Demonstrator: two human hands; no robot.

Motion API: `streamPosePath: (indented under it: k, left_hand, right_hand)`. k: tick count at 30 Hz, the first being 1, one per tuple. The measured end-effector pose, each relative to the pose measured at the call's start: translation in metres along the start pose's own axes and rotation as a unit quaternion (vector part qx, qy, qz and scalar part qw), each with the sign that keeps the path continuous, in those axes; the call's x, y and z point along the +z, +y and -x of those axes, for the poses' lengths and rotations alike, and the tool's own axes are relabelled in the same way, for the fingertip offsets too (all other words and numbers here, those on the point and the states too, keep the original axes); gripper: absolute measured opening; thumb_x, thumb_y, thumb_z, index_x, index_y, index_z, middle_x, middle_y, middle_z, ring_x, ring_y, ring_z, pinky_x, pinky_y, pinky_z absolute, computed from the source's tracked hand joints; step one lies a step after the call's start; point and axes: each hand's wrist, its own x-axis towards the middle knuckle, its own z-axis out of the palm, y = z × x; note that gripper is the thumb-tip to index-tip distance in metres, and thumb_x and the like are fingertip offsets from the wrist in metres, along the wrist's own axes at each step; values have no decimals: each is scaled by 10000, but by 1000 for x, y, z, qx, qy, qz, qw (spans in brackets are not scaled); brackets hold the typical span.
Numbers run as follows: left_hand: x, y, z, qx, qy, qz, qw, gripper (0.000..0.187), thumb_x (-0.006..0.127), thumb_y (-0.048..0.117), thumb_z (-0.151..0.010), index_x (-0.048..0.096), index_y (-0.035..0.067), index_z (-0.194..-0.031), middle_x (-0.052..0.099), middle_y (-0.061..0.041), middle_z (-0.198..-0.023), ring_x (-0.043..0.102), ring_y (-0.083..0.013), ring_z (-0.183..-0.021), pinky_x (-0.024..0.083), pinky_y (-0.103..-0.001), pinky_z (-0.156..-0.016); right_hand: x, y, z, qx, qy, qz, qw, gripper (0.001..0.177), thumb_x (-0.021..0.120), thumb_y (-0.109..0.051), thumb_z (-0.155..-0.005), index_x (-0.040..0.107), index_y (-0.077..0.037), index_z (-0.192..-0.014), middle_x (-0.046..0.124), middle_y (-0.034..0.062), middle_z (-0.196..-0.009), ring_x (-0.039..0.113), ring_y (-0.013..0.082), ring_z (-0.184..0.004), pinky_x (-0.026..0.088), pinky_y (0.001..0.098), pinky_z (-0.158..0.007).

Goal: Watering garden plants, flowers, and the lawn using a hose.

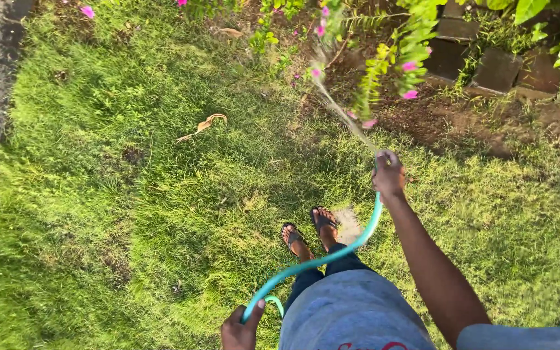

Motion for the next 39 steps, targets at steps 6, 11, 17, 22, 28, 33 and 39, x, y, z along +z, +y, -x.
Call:
streamPosePath:
  k: [6, 11, 17, 22, 28, 33, 39]
  left_hand:
    - [0, 3, 10, 35, 40, -12, 999, 565, 831, 568, -737, 720, 24, -632, 532, -81, -463, 465, -187, -444, 400, -394, -494]
    - [-4, 11, 18, -2, 22, 8, 1000, 537, 841, 566, -718, 743, 41, -664, 544, -76, -465, 456, -188, -451, 409, -393, -493]
    - [-4, 17, 20, -13, 10, 8, 1000, 543, 840, 577, -723, 760, 43, -673, 548, -66, -472, 454, -181, -456, 397, -379, -491]
    - [-2, 12, 20, 0, 17, 8, 1000, 533, 831, 571, -739, 759, 50, -651, 551, -48, -456, 453, -168, -426, 377, -380, -465]
    - [-4, 22, 24, 4, 20, -26, 999, 524, 803, 584, -773, 793, 63, -709, 568, -46, -445, 463, -171, -394, 373, -386, -446]
    - [-7, 27, 32, 0, 34, 0, 999, 459, 821, 535, -737, 837, 119, -928, 621, -57, -467, 504, -179, -399, 418, -404, -444]
    - [-15, 38, 44, 12, 13, 5, 1000, 459, 837, 520, -742, 838, 125, -977, 659, -49, -507, 572, -160, -411, 488, -350, -477]
  right_hand:
    - [3, 28, -11, 26, 12, -14, 999, 309, 523, -274, -1027, 548, -198, -1326, 580, 42, -634, 438, 93, -392, 304, 271, -285]
    - [0, 34, -12, 5, 28, 72, 997, 326, 520, -337, -1067, 577, -153, -1330, 569, 47, -668, 401, 94, -407, 309, 269, -303]
    - [1, 38, -1, 28, 10, 160, 987, 349, 522, -381, -1060, 595, -160, -1321, 585, 54, -651, 428, 102, -396, 330, 271, -311]
    - [1, 44, 10, 9, 34, 62, 997, 354, 526, -380, -1063, 559, -143, -1324, 534, 50, -640, 376, 112, -388, 293, 279, -298]
    - [22, -6, 47, 46, -11, 181, 982, 321, 489, -323, -1058, 608, -186, -1323, 572, 44, -666, 431, 106, -419, 321, 259, -313]
    - [33, -6, 43, 11, -74, 170, 983, 319, 467, -311, -1073, 599, -186, -1336, 549, 27, -660, 397, 96, -417, 317, 252, -318]
    - [51, -14, 40, 11, -30, 132, 991, 312, 513, -311, -1049, 549, -203, -1340, 594, 26, -673, 450, 82, -413, 347, 248, -319]
